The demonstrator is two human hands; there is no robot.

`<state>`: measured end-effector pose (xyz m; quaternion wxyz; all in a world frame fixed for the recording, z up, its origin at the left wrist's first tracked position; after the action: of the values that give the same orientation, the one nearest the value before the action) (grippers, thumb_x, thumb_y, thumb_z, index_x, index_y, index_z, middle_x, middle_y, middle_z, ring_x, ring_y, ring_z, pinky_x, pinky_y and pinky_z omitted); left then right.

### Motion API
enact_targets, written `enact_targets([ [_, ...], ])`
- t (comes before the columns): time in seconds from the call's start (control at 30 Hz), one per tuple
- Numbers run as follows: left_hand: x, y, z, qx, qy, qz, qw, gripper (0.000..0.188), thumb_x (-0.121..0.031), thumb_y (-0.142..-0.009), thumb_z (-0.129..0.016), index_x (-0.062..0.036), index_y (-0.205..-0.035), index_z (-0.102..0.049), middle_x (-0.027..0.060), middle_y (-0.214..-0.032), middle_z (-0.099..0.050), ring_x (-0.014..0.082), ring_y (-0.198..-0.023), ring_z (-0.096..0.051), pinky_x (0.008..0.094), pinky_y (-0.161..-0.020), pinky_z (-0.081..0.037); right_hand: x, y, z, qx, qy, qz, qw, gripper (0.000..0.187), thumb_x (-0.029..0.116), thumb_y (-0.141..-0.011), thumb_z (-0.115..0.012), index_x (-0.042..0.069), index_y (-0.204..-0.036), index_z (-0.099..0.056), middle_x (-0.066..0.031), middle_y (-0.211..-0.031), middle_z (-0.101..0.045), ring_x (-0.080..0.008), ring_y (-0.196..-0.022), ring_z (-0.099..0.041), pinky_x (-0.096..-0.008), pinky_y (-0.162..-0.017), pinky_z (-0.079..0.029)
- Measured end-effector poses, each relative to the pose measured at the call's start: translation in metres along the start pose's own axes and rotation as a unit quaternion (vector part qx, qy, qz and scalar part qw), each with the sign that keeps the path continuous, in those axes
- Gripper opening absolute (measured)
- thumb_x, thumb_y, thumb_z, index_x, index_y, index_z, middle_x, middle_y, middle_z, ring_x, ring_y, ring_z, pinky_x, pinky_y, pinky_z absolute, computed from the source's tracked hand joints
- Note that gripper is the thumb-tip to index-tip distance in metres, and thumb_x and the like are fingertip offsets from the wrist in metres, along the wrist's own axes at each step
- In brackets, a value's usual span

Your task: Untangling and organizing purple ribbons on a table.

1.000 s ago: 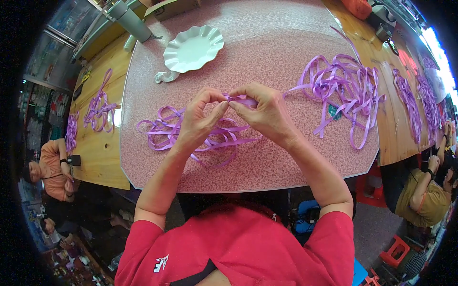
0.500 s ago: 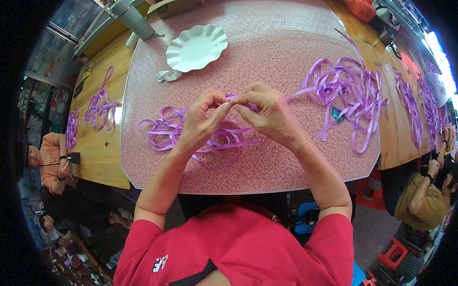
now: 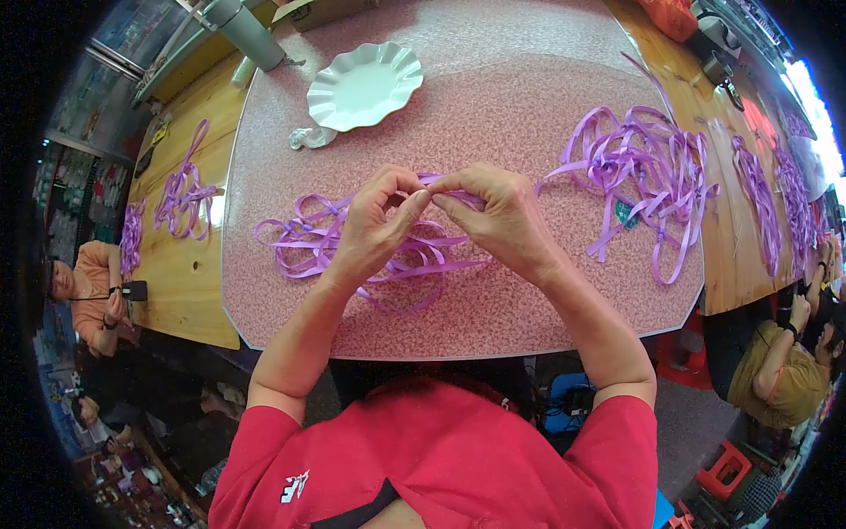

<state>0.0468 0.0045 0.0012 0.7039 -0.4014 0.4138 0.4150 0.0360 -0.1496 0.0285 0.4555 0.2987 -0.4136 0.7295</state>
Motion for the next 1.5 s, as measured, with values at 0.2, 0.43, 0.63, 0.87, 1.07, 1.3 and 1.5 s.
enact_targets([
  [0.2, 0.003, -0.001, -0.001, 0.009, 0.054, 0.013, 0.998, 0.015, -0.016, -0.096, -0.065, -0.0015, -0.098, -0.063, 0.0020, -0.098, -0.056, 0.0075, -0.085, -0.054, 0.0222, -0.073, -0.045, -0.012, 0.001, -0.001, -0.004, -0.093, -0.016, 0.996, 0.018, 0.004, -0.083, -0.075, 0.005, -0.101, -0.075, 0.0001, -0.076, -0.061, -0.0068, -0.068, -0.052, -0.0223, -0.057, -0.041],
  [0.43, 0.006, 0.001, 0.001, -0.011, 0.074, 0.006, 0.997, 0.012, -0.012, -0.093, -0.067, -0.0009, -0.093, -0.062, 0.0041, -0.091, -0.057, 0.0099, -0.078, -0.055, 0.0242, -0.065, -0.046, -0.004, 0.000, -0.001, -0.014, -0.027, 0.015, 0.999, 0.016, 0.006, -0.083, -0.076, 0.005, -0.099, -0.075, 0.0016, -0.078, -0.057, -0.0061, -0.064, -0.046, -0.0237, -0.053, -0.035],
  [0.63, 0.007, 0.002, -0.001, 0.015, 0.079, 0.013, 0.997, 0.012, -0.013, -0.094, -0.065, -0.0016, -0.094, -0.061, 0.0036, -0.090, -0.055, 0.0100, -0.078, -0.055, 0.0248, -0.067, -0.046, -0.014, 0.002, -0.006, 0.027, -0.059, -0.045, 0.997, 0.015, 0.006, -0.084, -0.075, 0.004, -0.099, -0.074, 0.0031, -0.074, -0.053, -0.0044, -0.064, -0.042, -0.0232, -0.053, -0.032],
  [0.87, 0.009, 0.000, 0.006, 0.030, 0.034, 0.039, 0.998, 0.015, -0.014, -0.098, -0.059, -0.0009, -0.106, -0.060, 0.0033, -0.097, -0.057, 0.0095, -0.087, -0.054, 0.0240, -0.077, -0.044, -0.027, -0.002, -0.002, 0.037, -0.094, -0.077, 0.992, 0.012, 0.011, -0.089, -0.072, 0.000, -0.092, -0.070, 0.0058, -0.073, -0.054, -0.0021, -0.066, -0.044, -0.0198, -0.055, -0.034],
  [1.07, -0.032, -0.005, 0.014, 0.020, -0.138, -0.126, 0.982, 0.023, -0.015, -0.095, -0.062, -0.0020, -0.113, -0.060, 0.0097, -0.105, -0.058, 0.0215, -0.094, -0.058, 0.0349, -0.083, -0.047, -0.034, 0.000, -0.004, 0.036, -0.112, -0.101, 0.988, 0.011, 0.012, -0.091, -0.071, 0.001, -0.089, -0.068, 0.0064, -0.074, -0.056, -0.0013, -0.065, -0.044, -0.0190, -0.055, -0.035],
  [1.3, -0.056, 0.002, -0.010, 0.074, -0.366, -0.270, 0.888, 0.022, -0.017, -0.086, -0.066, -0.0062, -0.105, -0.060, 0.0093, -0.092, -0.056, 0.0259, -0.092, -0.057, 0.0393, -0.082, -0.043, -0.028, 0.001, -0.007, 0.103, -0.146, -0.077, 0.981, 0.016, 0.014, -0.089, -0.071, 0.000, -0.095, -0.072, -0.0076, -0.080, -0.069, -0.0103, -0.070, -0.060, -0.0285, -0.061, -0.047],
  [1.5, -0.054, 0.008, 0.006, 0.096, -0.315, -0.269, 0.905, 0.010, -0.013, -0.087, -0.066, -0.0064, -0.093, -0.060, 0.0067, -0.083, -0.059, 0.0258, -0.081, -0.059, 0.0377, -0.076, -0.042, -0.013, -0.002, -0.006, 0.131, -0.085, -0.006, 0.988, 0.017, 0.016, -0.087, -0.073, 0.000, -0.094, -0.071, -0.0121, -0.078, -0.067, -0.0164, -0.070, -0.061, -0.0329, -0.063, -0.048],
])
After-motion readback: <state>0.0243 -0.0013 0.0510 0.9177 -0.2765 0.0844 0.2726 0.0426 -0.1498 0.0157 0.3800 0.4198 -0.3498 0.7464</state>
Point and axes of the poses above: each hand's wrist, its own y-axis away from the middle knuckle, its own z-axis out of the back of the hand, x = y × z, the point moved 7 cm from there along -y, towards the middle knuckle
